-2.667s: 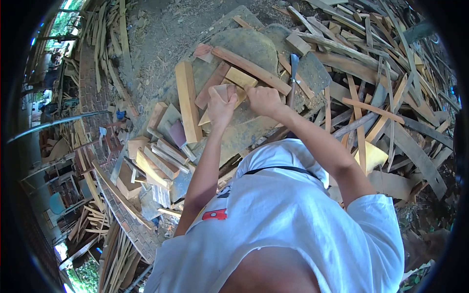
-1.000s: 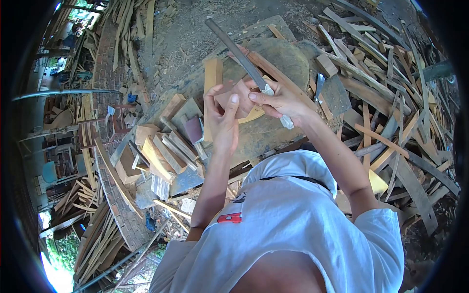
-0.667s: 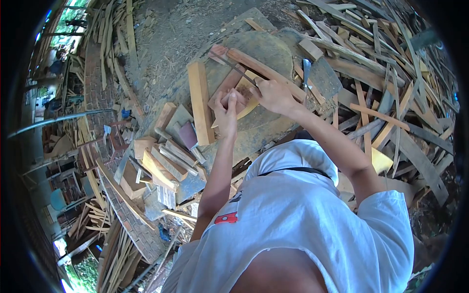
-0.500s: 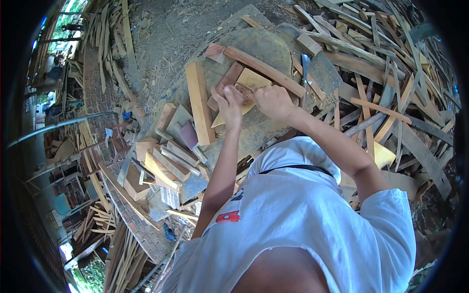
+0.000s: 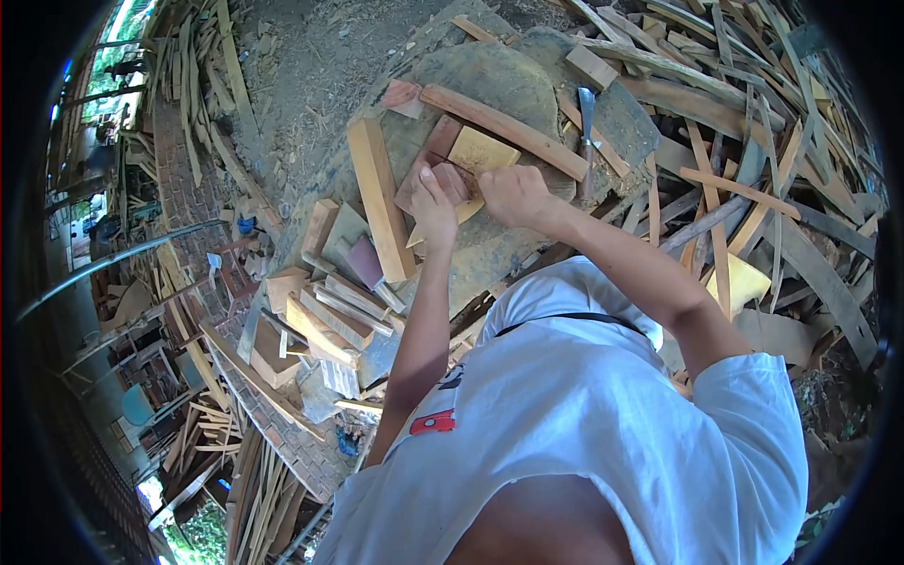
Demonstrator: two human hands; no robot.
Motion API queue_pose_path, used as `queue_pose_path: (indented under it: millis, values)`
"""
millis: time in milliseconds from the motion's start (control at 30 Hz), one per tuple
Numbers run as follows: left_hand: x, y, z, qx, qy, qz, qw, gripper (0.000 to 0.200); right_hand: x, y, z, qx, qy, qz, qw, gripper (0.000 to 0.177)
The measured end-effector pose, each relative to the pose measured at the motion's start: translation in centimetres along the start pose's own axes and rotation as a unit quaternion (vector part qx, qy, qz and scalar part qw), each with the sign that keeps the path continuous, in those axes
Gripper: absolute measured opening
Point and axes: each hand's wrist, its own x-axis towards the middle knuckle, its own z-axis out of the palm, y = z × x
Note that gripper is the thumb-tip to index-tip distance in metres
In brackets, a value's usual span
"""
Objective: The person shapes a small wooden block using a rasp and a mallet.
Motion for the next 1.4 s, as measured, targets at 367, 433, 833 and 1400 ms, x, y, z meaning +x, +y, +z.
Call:
queue_pose_path:
  millis: [367, 433, 833, 1400]
  values:
    - [-0.1, 1.3, -0.4, 0.011, 0.031, 0.017, 0.999, 0.048, 1.1, -1.1, -0.8, -0.008, 0.041, -0.006, 0.999, 0.022]
    - [-0.6, 1.6, -0.3, 0.003, 0.025, -0.021, 0.999, 0.049, -0.2, -1.6, -2.0, -0.015, 0.089, -0.031, 0.995, 0.022]
    - [-0.5, 1.2, -0.3, 0.023, 0.007, -0.048, 0.999, 0.05, 1.0, -0.5, -0.8, -0.046, 0.043, -0.014, 0.998, 0.028]
    - [-0.6, 1.3, -0.8, 0.044, -0.02, -0.059, 0.997, 0.054, 0.7, -0.6, -0.2, -0.035, 0.014, 0.003, 0.999, 0.025]
